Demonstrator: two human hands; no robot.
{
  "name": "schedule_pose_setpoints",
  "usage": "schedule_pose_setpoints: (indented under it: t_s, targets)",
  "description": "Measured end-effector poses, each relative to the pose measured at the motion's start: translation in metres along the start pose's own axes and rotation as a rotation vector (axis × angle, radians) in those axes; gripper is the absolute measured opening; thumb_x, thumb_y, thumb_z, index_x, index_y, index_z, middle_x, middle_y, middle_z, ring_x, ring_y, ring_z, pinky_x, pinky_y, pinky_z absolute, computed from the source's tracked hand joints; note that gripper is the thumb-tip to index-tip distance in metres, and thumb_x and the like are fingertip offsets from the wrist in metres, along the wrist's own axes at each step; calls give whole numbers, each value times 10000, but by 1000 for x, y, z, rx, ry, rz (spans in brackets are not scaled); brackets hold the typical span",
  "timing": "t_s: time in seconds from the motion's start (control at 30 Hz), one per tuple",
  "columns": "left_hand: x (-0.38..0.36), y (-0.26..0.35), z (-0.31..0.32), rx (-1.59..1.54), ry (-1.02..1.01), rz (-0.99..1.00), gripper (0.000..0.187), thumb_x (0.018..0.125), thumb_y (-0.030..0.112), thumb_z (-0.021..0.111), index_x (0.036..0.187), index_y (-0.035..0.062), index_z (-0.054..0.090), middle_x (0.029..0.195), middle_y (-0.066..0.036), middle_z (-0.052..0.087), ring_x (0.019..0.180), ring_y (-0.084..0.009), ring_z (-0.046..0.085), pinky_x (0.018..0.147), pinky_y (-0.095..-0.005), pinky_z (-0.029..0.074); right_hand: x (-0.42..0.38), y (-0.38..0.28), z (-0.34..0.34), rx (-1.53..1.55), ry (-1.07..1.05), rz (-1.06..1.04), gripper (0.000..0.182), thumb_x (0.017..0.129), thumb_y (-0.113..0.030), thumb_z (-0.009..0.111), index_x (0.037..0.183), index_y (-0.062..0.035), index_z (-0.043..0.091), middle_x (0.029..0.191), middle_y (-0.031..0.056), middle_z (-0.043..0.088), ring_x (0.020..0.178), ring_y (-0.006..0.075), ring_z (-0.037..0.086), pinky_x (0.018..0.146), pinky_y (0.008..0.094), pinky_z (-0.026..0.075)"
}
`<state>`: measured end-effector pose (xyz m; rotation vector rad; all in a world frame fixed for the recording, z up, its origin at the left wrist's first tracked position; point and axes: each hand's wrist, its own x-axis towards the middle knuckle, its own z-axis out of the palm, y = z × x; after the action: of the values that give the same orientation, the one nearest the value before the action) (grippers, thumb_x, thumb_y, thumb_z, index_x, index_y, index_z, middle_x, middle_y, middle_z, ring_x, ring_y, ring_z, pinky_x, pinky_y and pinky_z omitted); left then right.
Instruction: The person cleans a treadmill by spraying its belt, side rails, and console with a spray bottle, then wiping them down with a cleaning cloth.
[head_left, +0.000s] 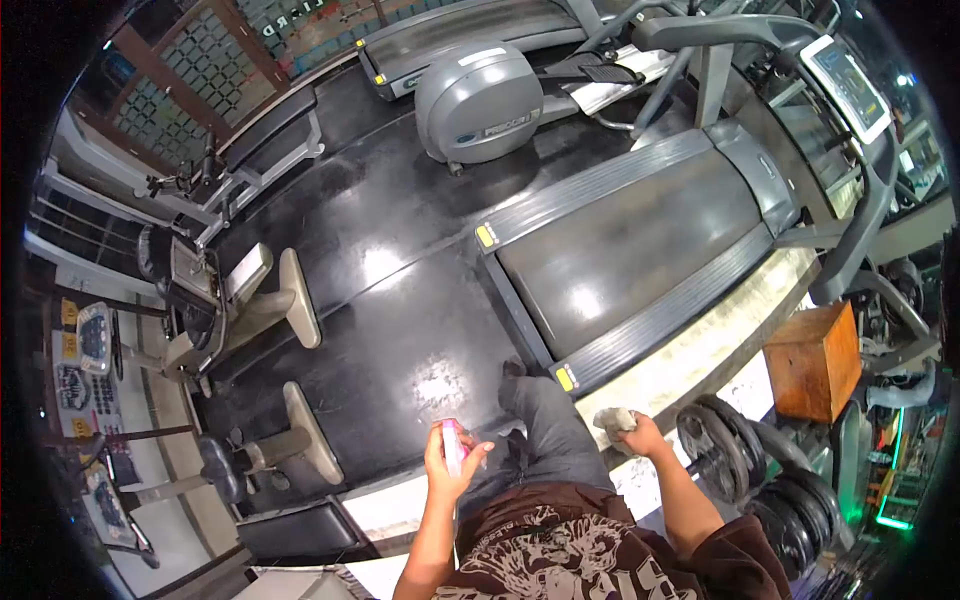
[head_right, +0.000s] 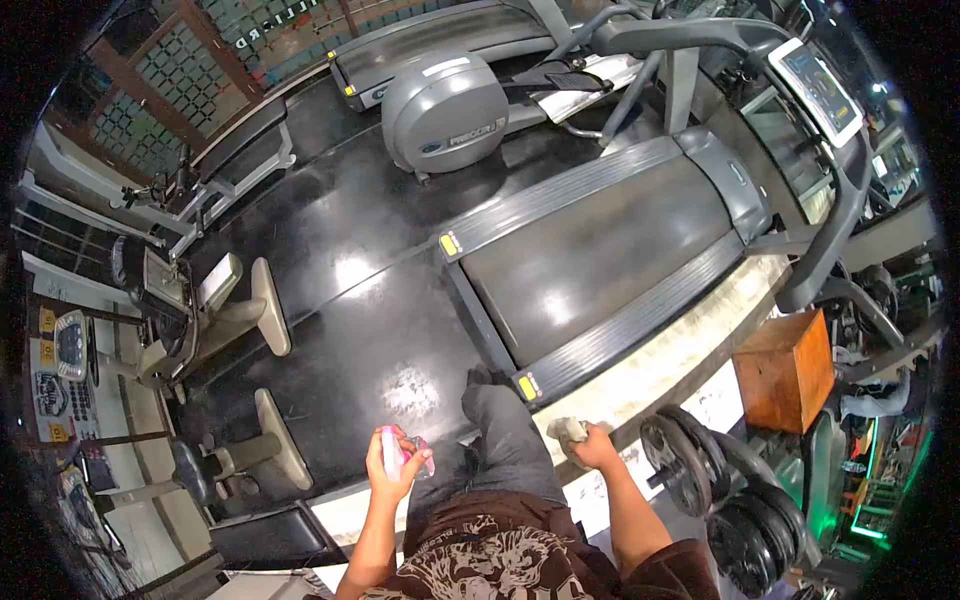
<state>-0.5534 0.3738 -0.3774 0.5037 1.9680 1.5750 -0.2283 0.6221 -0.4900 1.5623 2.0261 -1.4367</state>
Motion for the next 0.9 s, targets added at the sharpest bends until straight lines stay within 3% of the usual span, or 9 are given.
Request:
schedule_pose_setpoints:
  t_s: [0.27, 0.3, 0.47, 0.53, 0.7, 0.9]
  targets:
    - [-53, 55, -1, 32, 4, 79, 468, 730, 63, 883, 1057, 46, 548, 743, 5, 608, 666, -73, 550, 645, -237, 461, -86, 21, -44, 15, 116, 4, 423, 738, -136, 772, 1130, -17, 670, 1069, 170, 731, 1013, 305, 695, 925, 390, 522]
    - [-55, 60, 2, -8, -13, 15, 466, 731, 61, 880, 1056, 45, 546, 754, 0, 614, 680, -76, 562, 654, -242, 469, -85, 27, -49, 33, 151, -9, 433, 734, -149, 779, 1129, -15, 666, 1052, 171, 733, 996, 315, 699, 913, 384, 525]
    - [-59, 81, 31, -52, -19, 72, 453, 737, 39, 863, 1059, 45, 545, 779, -11, 622, 701, -79, 579, 669, -246, 484, -96, -23, -103, -11, 195, -76, 422, 733, -166, 773, 1116, -24, 669, 1015, 199, 725, 978, 334, 701, 888, 395, 531]
    - [-54, 89, 49, -61, -16, 78, 465, 737, 52, 871, 1055, 49, 533, 780, -10, 609, 698, -82, 571, 664, -248, 480, -99, -47, -130, 8, 204, -171, 422, 739, -178, 777, 1117, -26, 668, 1015, 205, 722, 970, 334, 700, 882, 398, 531]
    - [-54, 102, 107, 7, 7, 124, 485, 743, 75, 885, 1049, 56, 509, 774, -9, 580, 688, -90, 565, 648, -257, 482, -91, -51, -211, -77, 147, -88, 380, 784, -240, 760, 1081, -25, 665, 1021, 218, 715, 995, 360, 691, 868, 405, 534]
    - [-54, 121, 212, 32, 26, 111, 453, 768, 66, 863, 1051, 41, 511, 774, -25, 615, 705, -101, 611, 652, -253, 487, -75, 37, -311, -105, 154, -88, 399, 769, -240, 747, 1091, -19, 661, 1021, 226, 716, 982, 362, 693, 866, 406, 535]
